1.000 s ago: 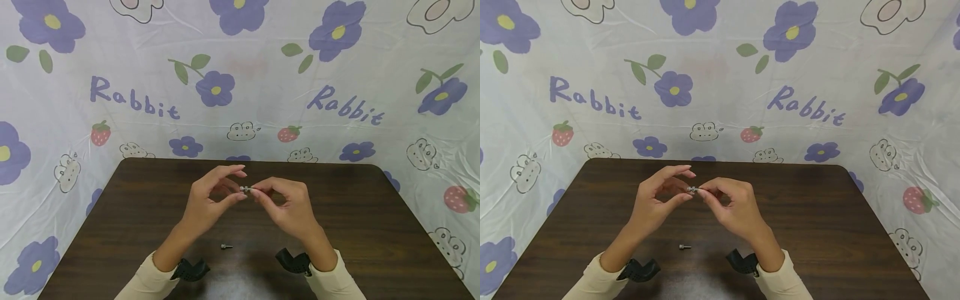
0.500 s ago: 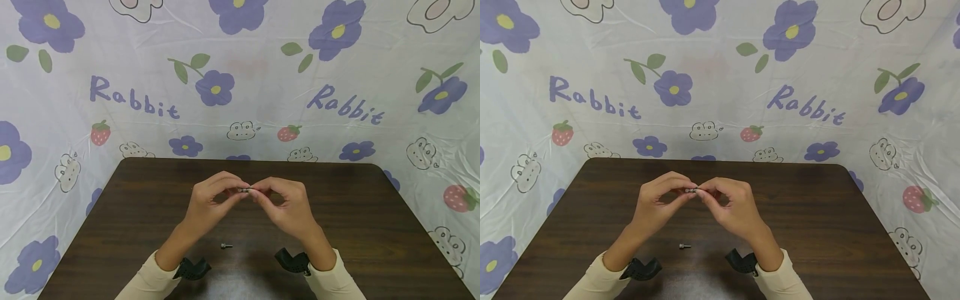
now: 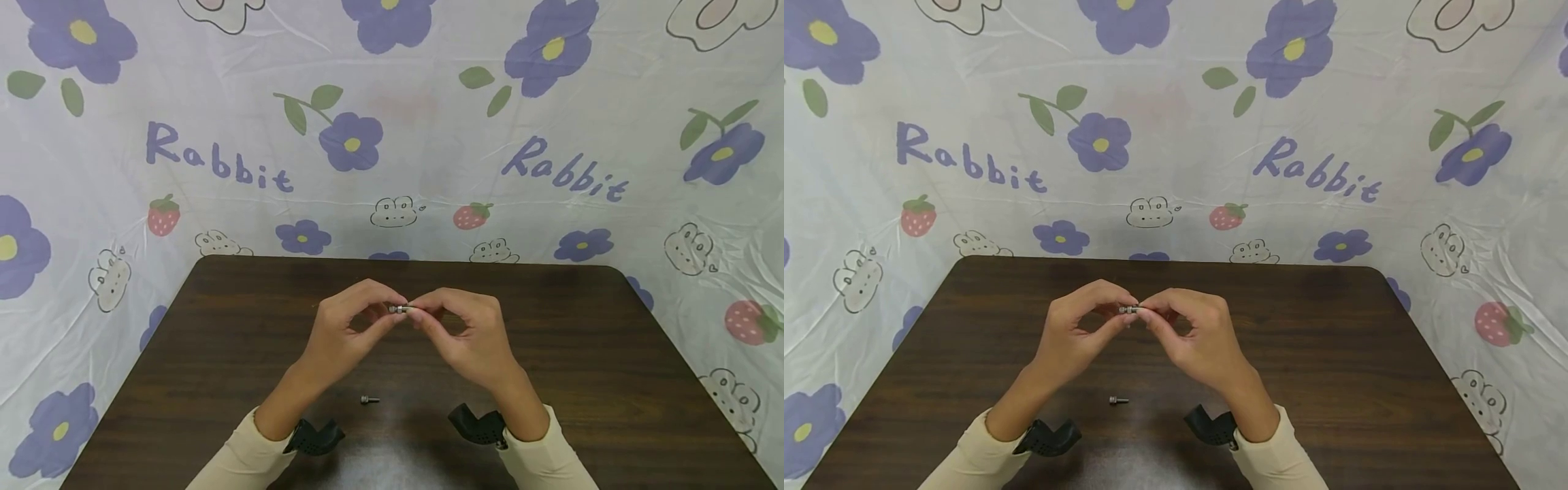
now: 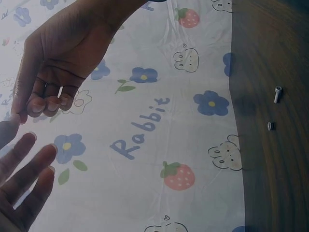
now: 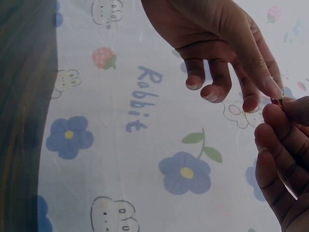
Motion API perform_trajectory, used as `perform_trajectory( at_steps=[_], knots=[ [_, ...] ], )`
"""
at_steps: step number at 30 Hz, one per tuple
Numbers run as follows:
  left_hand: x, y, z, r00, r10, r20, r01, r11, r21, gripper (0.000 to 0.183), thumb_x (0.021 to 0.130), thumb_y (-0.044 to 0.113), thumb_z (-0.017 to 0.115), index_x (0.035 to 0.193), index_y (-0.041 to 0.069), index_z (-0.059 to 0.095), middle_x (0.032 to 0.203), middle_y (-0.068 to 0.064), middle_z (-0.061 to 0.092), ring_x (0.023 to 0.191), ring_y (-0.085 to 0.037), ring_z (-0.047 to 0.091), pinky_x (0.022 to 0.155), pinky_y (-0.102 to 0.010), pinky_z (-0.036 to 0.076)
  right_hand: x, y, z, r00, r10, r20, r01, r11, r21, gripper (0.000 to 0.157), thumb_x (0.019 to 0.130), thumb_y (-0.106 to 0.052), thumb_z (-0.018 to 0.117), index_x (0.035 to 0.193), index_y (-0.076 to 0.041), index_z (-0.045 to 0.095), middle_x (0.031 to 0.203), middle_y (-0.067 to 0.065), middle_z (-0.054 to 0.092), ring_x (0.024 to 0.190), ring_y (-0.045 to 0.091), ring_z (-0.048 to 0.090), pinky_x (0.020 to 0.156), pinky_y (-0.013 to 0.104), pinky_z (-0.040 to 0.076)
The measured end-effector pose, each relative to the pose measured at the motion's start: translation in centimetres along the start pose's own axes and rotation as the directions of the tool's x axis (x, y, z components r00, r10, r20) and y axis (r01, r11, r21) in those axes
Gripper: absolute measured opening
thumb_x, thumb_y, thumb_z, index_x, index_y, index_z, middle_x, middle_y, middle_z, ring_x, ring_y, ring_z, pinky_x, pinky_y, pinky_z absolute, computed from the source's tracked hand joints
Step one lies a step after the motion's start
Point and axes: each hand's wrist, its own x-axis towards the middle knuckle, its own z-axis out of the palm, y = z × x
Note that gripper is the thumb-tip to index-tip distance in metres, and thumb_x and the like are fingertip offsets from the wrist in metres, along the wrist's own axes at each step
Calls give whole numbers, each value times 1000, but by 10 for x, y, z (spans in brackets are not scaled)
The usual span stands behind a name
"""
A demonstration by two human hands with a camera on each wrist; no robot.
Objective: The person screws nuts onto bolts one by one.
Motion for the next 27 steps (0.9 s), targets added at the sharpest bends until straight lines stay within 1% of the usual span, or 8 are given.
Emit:
perform_trajectory(
  at_steps=[6, 9, 13, 15, 19, 22, 24, 27],
  knots=[
    [1, 0, -1, 1000, 21, -7, -21, 1000, -5, 14, 97, 19, 72, 104, 7, 70, 93, -3, 70, 73, -10, 61, 63, -24, 57, 1, -1, 0, 1000, -1, 1, 1, 1000, 2, 17, 99, -20, 70, 93, -6, 75, 77, 1, 71, 63, 8, 62, 57, 20, 52],
    [1, -1, -1, 1000, 9, -13, -9, 1000, 14, 22, 103, 27, 63, 98, 7, 70, 86, -1, 68, 70, -9, 59, 61, -23, 54, 1, -1, 1, 1000, -5, 0, 5, 1000, 1, 17, 99, -21, 69, 92, -6, 75, 77, 1, 72, 62, 8, 62, 57, 19, 52],
    [-1, -2, -1, 999, -50, -16, 51, 999, 4, 42, 110, 31, 46, 84, 8, 69, 75, -1, 67, 63, -11, 61, 57, -24, 53, 1, 0, 2, 1000, -6, -4, 6, 1000, 4, 15, 98, -20, 70, 92, -6, 75, 78, 1, 72, 62, 7, 62, 56, 19, 51],
    [-1, -3, -2, 996, -81, -20, 81, 997, -17, 48, 112, 33, 40, 84, 7, 70, 74, -2, 68, 60, -13, 62, 54, -26, 53, 1, -1, 2, 1000, 0, -7, 0, 1000, 1, 14, 98, -18, 71, 92, -7, 75, 78, 1, 72, 61, 7, 62, 55, 20, 51],
    [0, -3, -4, 996, -79, -38, 76, 995, -60, 34, 107, 33, 53, 103, 5, 72, 86, -5, 71, 65, -13, 65, 57, -27, 56, 1, -1, 1, 1000, 8, -11, -8, 1000, -3, 6, 95, -12, 73, 93, -7, 75, 77, 1, 72, 62, 8, 62, 56, 21, 52],
    [1, -2, -4, 998, -24, -49, 19, 995, -95, 18, 98, 17, 71, 110, 5, 71, 97, -8, 71, 71, -13, 66, 61, -28, 59, 1, -1, 0, 1000, 11, -9, -11, 1000, 0, 2, 92, -5, 75, 94, -6, 75, 78, 2, 72, 63, 9, 64, 57, 21, 53],
    [2, -1, -5, 998, 13, -54, -19, 994, -108, 22, 88, 3, 79, 109, 4, 72, 101, -9, 71, 73, -13, 66, 63, -27, 59, 1, -1, 0, 1000, 14, -7, -14, 1000, 1, 3, 92, -4, 75, 94, -6, 74, 78, 2, 72, 63, 9, 64, 58, 22, 54],
    [3, -1, -5, 998, 36, -54, -42, 992, -116, 33, 78, -12, 81, 106, 4, 74, 99, -9, 71, 73, -13, 64, 63, -26, 58, 1, -1, -1, 1000, 17, -4, -17, 1000, 0, 2, 94, -8, 74, 94, -6, 74, 78, 2, 72, 64, 9, 64, 57, 23, 54]
  ],
)
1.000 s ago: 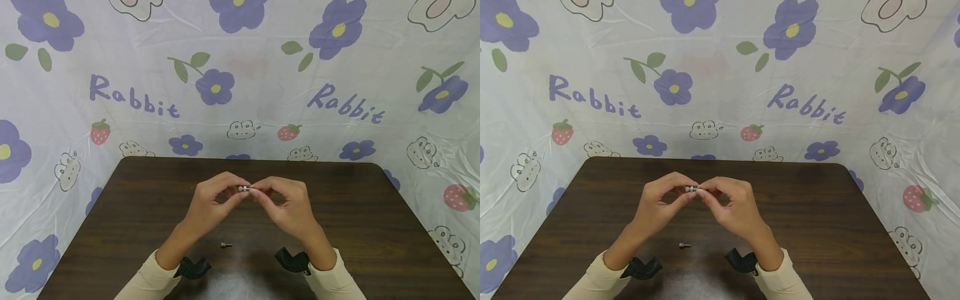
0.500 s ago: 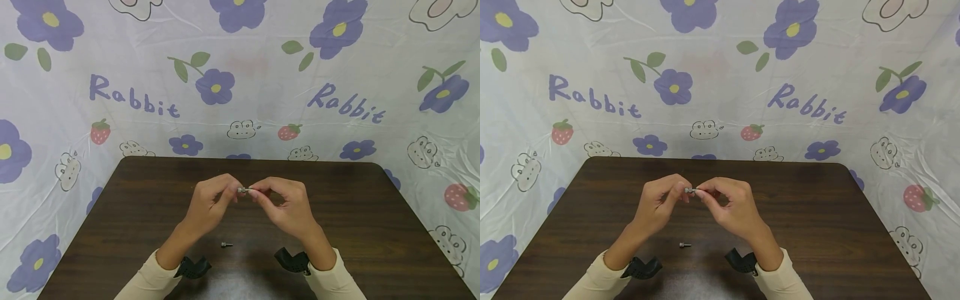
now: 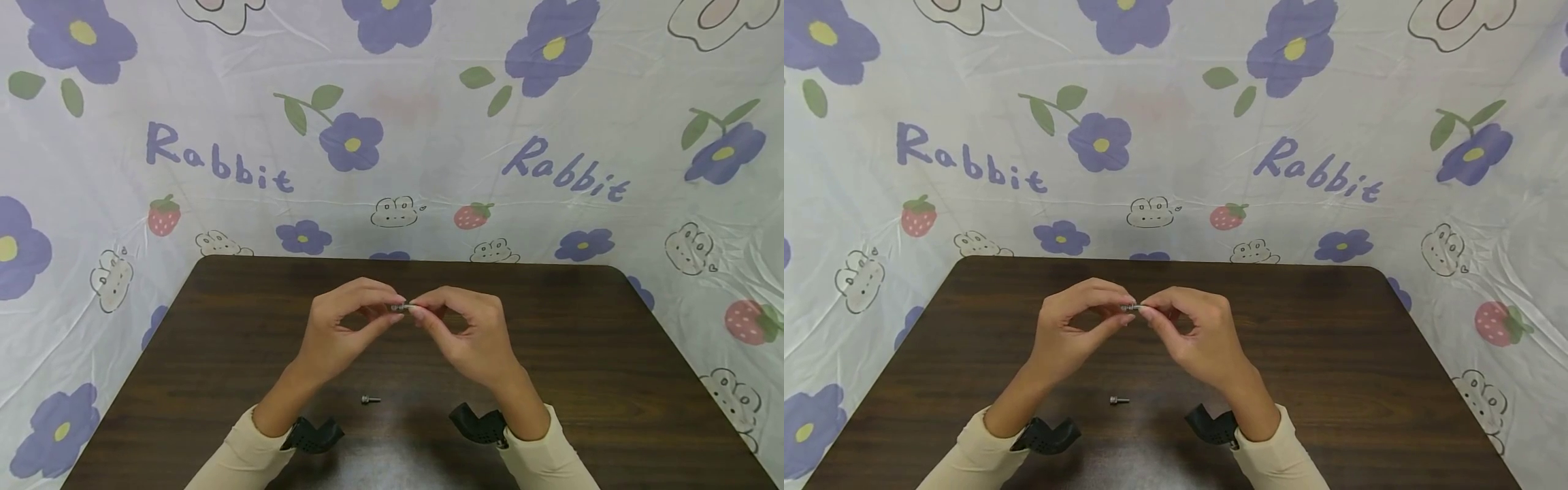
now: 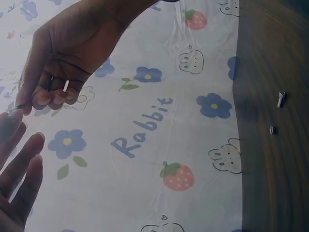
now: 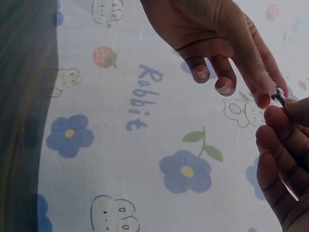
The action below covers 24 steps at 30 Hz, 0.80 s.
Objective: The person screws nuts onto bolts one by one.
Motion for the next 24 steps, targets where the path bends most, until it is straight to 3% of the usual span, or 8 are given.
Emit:
perform_trajectory(
  at_steps=[8, 13, 14, 16, 19, 22, 24],
  knots=[
    [-1, -1, 0, 999, -38, -1, 38, 999, 31, 31, 78, -12, 81, 103, 6, 75, 92, -5, 72, 74, -12, 62, 61, -25, 56, 1, 0, 1, 1000, -15, 6, 15, 1000, 7, 13, 98, -18, 70, 94, -6, 75, 78, 1, 72, 64, 8, 63, 57, 20, 52],
    [-2, -2, 0, 996, -83, 15, 82, 995, 64, 6, 94, 8, 74, 100, 8, 75, 88, -1, 71, 72, -10, 61, 60, -25, 55, 1, 0, 2, 999, -33, -2, 33, 999, 9, 6, 96, -12, 72, 95, -6, 75, 78, 1, 72, 63, 9, 62, 57, 21, 52],
    [-3, -2, 0, 995, -93, 19, 91, 994, 67, 7, 99, 13, 69, 97, 8, 74, 86, -1, 70, 71, -10, 61, 59, -25, 54, 1, 0, 2, 999, -36, -3, 36, 999, 6, 5, 95, -11, 73, 95, -7, 75, 78, 1, 71, 63, 9, 62, 57, 21, 52],
    [-3, -3, 0, 993, -115, 29, 114, 992, 55, 26, 106, 22, 57, 92, 7, 73, 82, -1, 70, 68, -12, 62, 59, -26, 55, 1, 0, 3, 999, -36, -5, 36, 999, 2, 5, 95, -11, 73, 94, -7, 75, 78, 1, 72, 63, 9, 62, 57, 21, 52],
    [-4, -4, 1, 989, -144, 30, 144, 989, 29, 43, 111, 30, 44, 91, 5, 73, 78, -3, 69, 65, -14, 63, 58, -29, 56, 1, -1, 2, 1000, -24, -9, 24, 1000, -3, 8, 95, -13, 73, 93, -6, 75, 78, 2, 72, 62, 9, 63, 57, 21, 52],
    [-4, -3, 1, 990, -144, 6, 144, 989, 29, 39, 108, 36, 50, 102, 6, 73, 86, -4, 72, 70, -15, 67, 59, -30, 58, 1, 0, 1, 1000, -12, -15, 12, 1000, -2, 13, 97, -17, 71, 93, -5, 75, 77, 2, 72, 62, 9, 64, 57, 20, 53],
    [-3, -2, 1, 995, -99, -19, 99, 994, 39, 32, 103, 35, 61, 109, 6, 72, 94, -6, 73, 76, -16, 69, 60, -30, 58, 1, 0, 1, 1000, -12, -18, 12, 1000, -4, 16, 98, -20, 70, 93, -5, 74, 76, 2, 71, 62, 9, 63, 57, 20, 53]
  ],
)
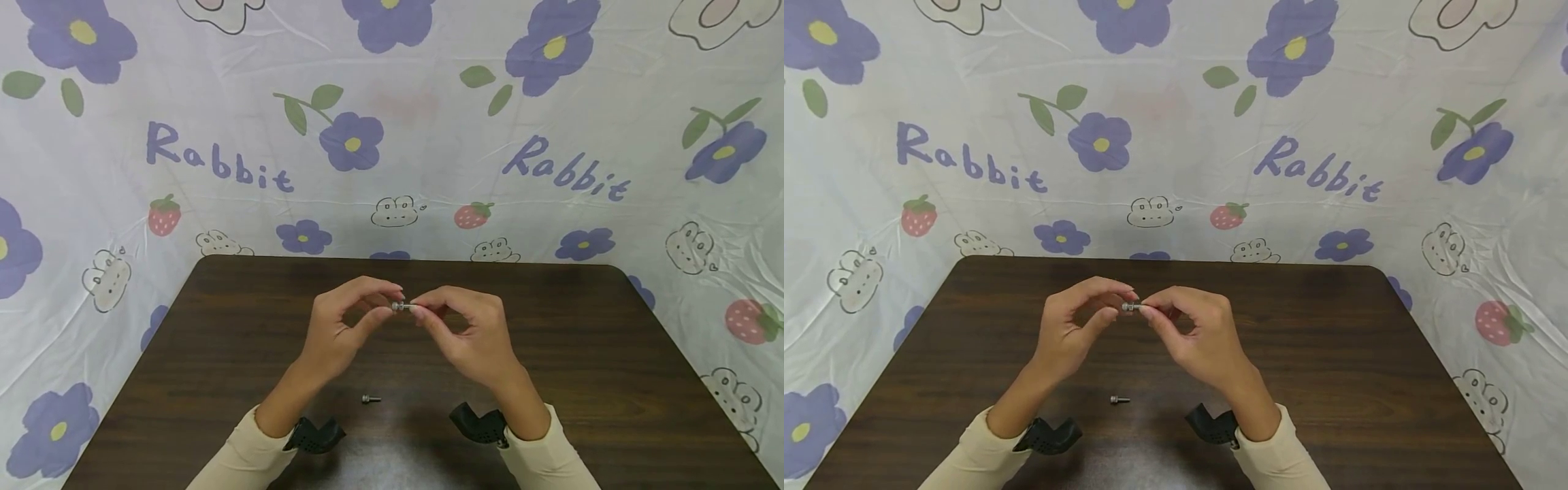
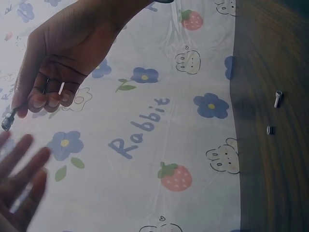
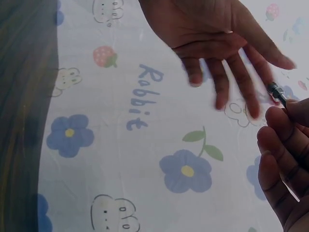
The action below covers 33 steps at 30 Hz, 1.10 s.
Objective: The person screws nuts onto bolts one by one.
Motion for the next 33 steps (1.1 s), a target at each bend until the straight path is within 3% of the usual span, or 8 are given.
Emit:
perform_trajectory(
  at_steps=[5, 10, 14, 19, 23, 26, 30, 33],
  knots=[
    [3, 3, 1, 991, 132, -37, -132, 991, -5, 26, 84, 5, 83, 109, 3, 74, 104, -11, 73, 85, -21, 69, 62, -29, 58, 0, 1, 0, 1000, -12, -10, 12, 1000, 4, 17, 99, -20, 69, 93, -5, 74, 76, 2, 71, 62, 9, 63, 56, 20, 52],
    [3, 4, 1, 992, 120, -23, -120, 993, 6, 35, 73, -15, 83, 102, 4, 76, 97, -8, 72, 80, -21, 66, 63, -25, 55, 0, 0, 1, 1000, -12, -10, 12, 1000, 6, 18, 99, -21, 69, 93, -5, 74, 76, 2, 71, 62, 9, 63, 56, 20, 53],
    [2, 5, 1, 998, 62, -14, -62, 998, 33, 29, 79, -9, 82, 102, 6, 76, 95, -4, 72, 79, -17, 65, 62, -25, 55, 0, -1, 2, 1000, -10, -7, 10, 1000, 4, 19, 99, -22, 69, 93, -5, 74, 77, 2, 71, 62, 9, 63, 56, 21, 53],
    [1, 4, 1, 1000, -18, 13, 17, 999, 40, 4, 97, 10, 71, 97, 9, 75, 89, 0, 71, 76, -11, 63, 61, -27, 56, 0, 0, 4, 1000, -30, -11, 30, 1000, 10, 14, 98, -18, 70, 93, -5, 74, 77, 2, 71, 61, 8, 62, 55, 21, 53],
    [0, 3, 1, 998, -53, 41, 53, 999, 5, 36, 109, 23, 50, 88, 5, 73, 78, -3, 70, 69, -14, 66, 60, -31, 58, 0, -1, 4, 999, -29, -17, 30, 999, 19, 15, 98, -18, 70, 93, -5, 74, 77, 2, 71, 61, 8, 61, 54, 21, 53],
    [-1, 3, 1, 996, -71, 48, 72, 997, -27, 44, 111, 31, 43, 96, 3, 73, 80, -6, 71, 68, -17, 68, 60, -32, 59, 0, -2, 4, 999, -25, -26, 26, 1000, 18, 19, 99, -21, 69, 92, -4, 74, 76, 2, 71, 61, 9, 61, 55, 20, 53],
    [-1, 4, 1, 999, -39, 24, 40, 998, -45, 35, 105, 35, 58, 115, 3, 70, 98, -9, 74, 77, -18, 72, 67, -33, 61, 0, -1, 3, 999, -34, -40, 35, 999, 11, 18, 99, -20, 69, 93, -4, 74, 76, 2, 71, 62, 9, 63, 57, 21, 54],
    [0, 5, 1, 1000, 30, -6, -30, 999, -39, 28, 96, 20, 74, 118, 3, 69, 106, -11, 74, 81, -20, 74, 68, -33, 62, 1, 0, 3, 998, -40, -44, 41, 999, 12, 15, 98, -18, 70, 94, -4, 74, 77, 2, 71, 62, 9, 63, 57, 22, 54]
  ],
)
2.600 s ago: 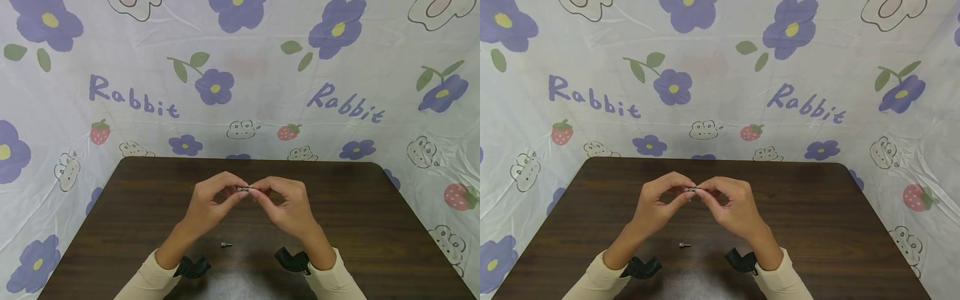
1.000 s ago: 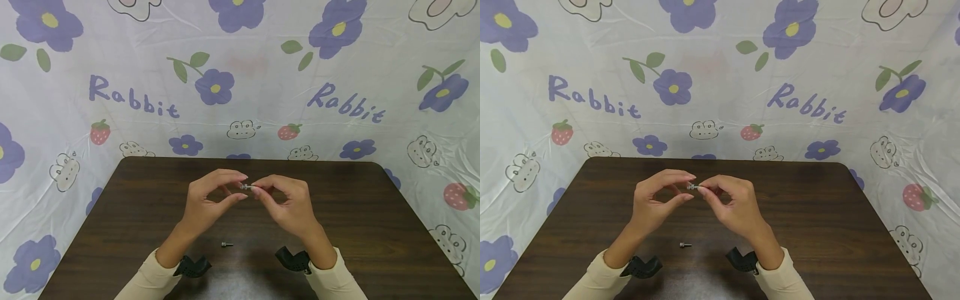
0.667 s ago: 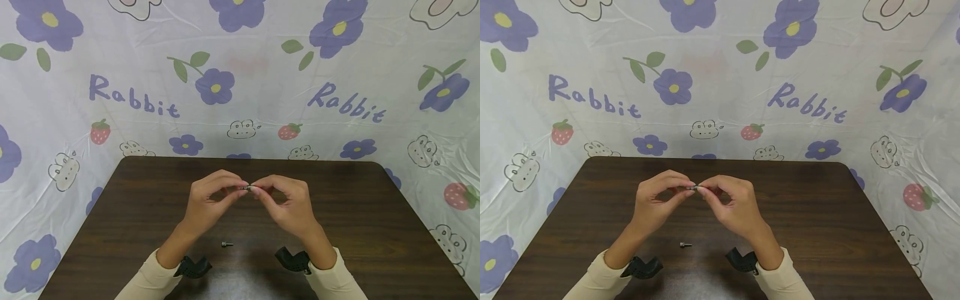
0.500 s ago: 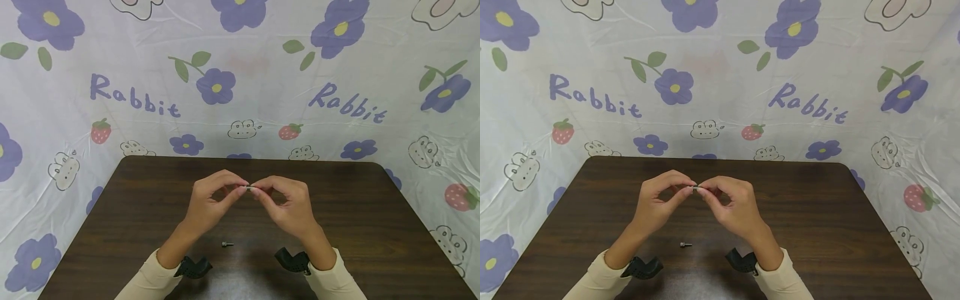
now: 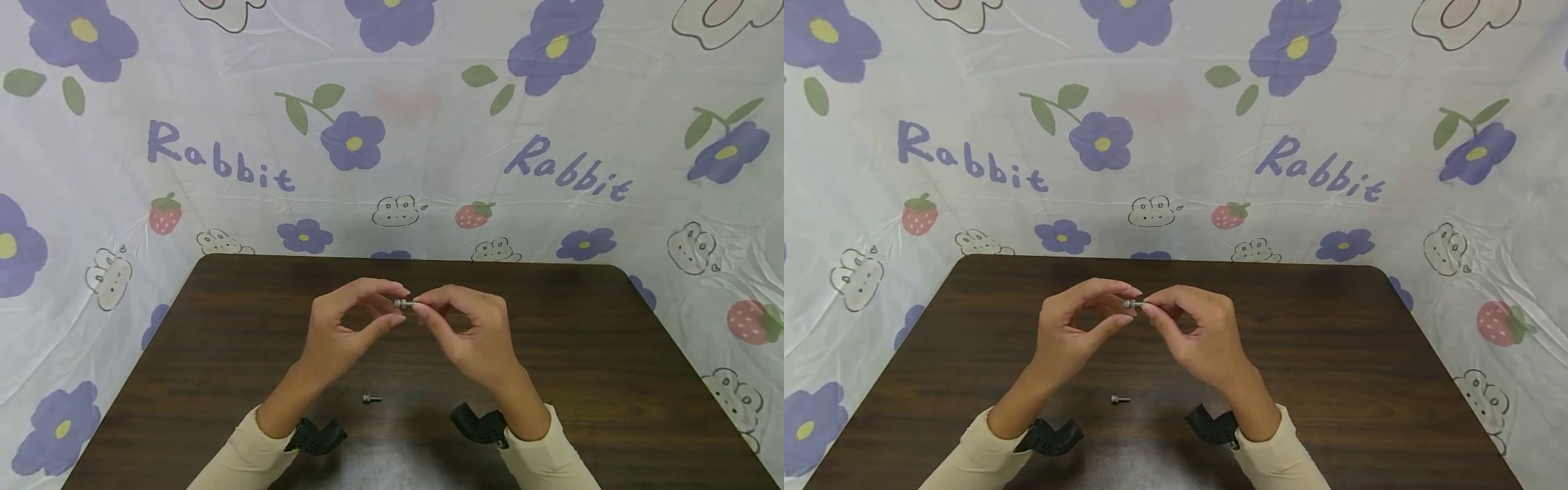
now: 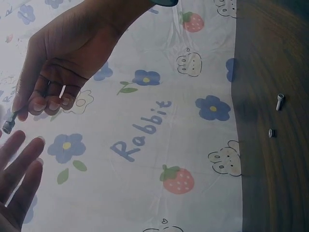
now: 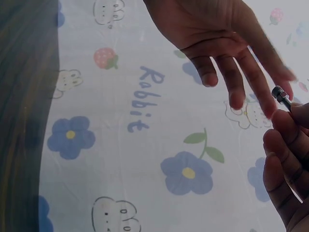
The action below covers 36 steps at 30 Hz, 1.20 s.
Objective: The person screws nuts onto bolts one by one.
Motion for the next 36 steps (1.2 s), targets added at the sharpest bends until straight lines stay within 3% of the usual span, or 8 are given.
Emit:
perform_trajectory(
  at_steps=[5, 8, 13, 16, 19, 26, 29, 36],
  knots=[
    [2, 0, 0, 998, 58, -21, -57, 998, 35, 36, 77, -12, 82, 108, 3, 72, 99, -9, 74, 80, -17, 71, 65, -29, 60, 0, 0, 1, 1000, 1, 6, -1, 1000, 9, 15, 98, -18, 70, 95, -4, 74, 78, 3, 72, 64, 10, 64, 59, 21, 55],
    [1, 0, 1, 998, 53, -29, -52, 997, 50, 35, 74, -15, 82, 103, 4, 74, 95, -8, 73, 78, -15, 68, 65, -27, 59, 0, 0, 3, 1000, 1, 12, -1, 1000, 15, 16, 98, -19, 70, 95, -4, 74, 78, 4, 72, 65, 10, 65, 59, 21, 56],
    [0, -1, 1, 1000, -2, -22, 3, 997, 72, 6, 92, 9, 76, 97, 6, 74, 87, -4, 72, 72, -12, 63, 62, -26, 57, 1, -2, 5, 1000, -8, 14, 8, 1000, 25, 16, 98, -18, 70, 94, -4, 74, 77, 4, 71, 63, 10, 64, 58, 21, 55],
    [-1, -2, 1, 998, -66, 3, 65, 996, 59, 28, 105, 24, 60, 85, 8, 71, 78, -1, 70, 68, -11, 64, 61, -27, 57, 1, -2, 5, 1000, -8, 13, 7, 1000, 26, 12, 97, -15, 71, 94, -4, 74, 76, 3, 71, 62, 10, 63, 58, 20, 54],
    [-3, -3, 1, 993, -116, 17, 116, 993, 39, 42, 110, 25, 49, 77, 8, 68, 71, -2, 68, 64, -13, 65, 60, -29, 59, 0, -2, 5, 1000, -1, 13, 1, 1000, 23, 11, 97, -15, 71, 94, -4, 74, 76, 3, 70, 62, 9, 62, 58, 20, 54],
    [-3, -1, 0, 993, -118, 0, 118, 993, 30, 38, 106, 39, 53, 117, 5, 67, 89, -8, 70, 65, -15, 67, 60, -31, 59, 0, -2, 3, 1000, 19, -6, -19, 1000, 9, 21, 99, -23, 69, 92, -3, 73, 74, 3, 70, 61, 10, 63, 58, 20, 54],
    [-1, 0, -1, 997, -78, 2, 78, 996, 43, 42, 100, 42, 63, 121, 6, 66, 97, -8, 72, 70, -13, 68, 63, -30, 60, 1, -1, 2, 1000, 16, -12, -16, 1000, 8, 21, 99, -23, 69, 92, -3, 73, 73, 3, 70, 61, 10, 63, 57, 20, 53],
    [2, 1, 0, 1000, -11, 29, 10, 1000, 16, 20, 90, 4, 77, 109, 5, 72, 97, -6, 72, 75, -13, 67, 64, -29, 60, 1, -1, 2, 1000, -3, -6, 3, 1000, 26, 18, 99, -20, 70, 93, -3, 74, 75, 4, 71, 62, 11, 64, 58, 22, 54]
  ],
)
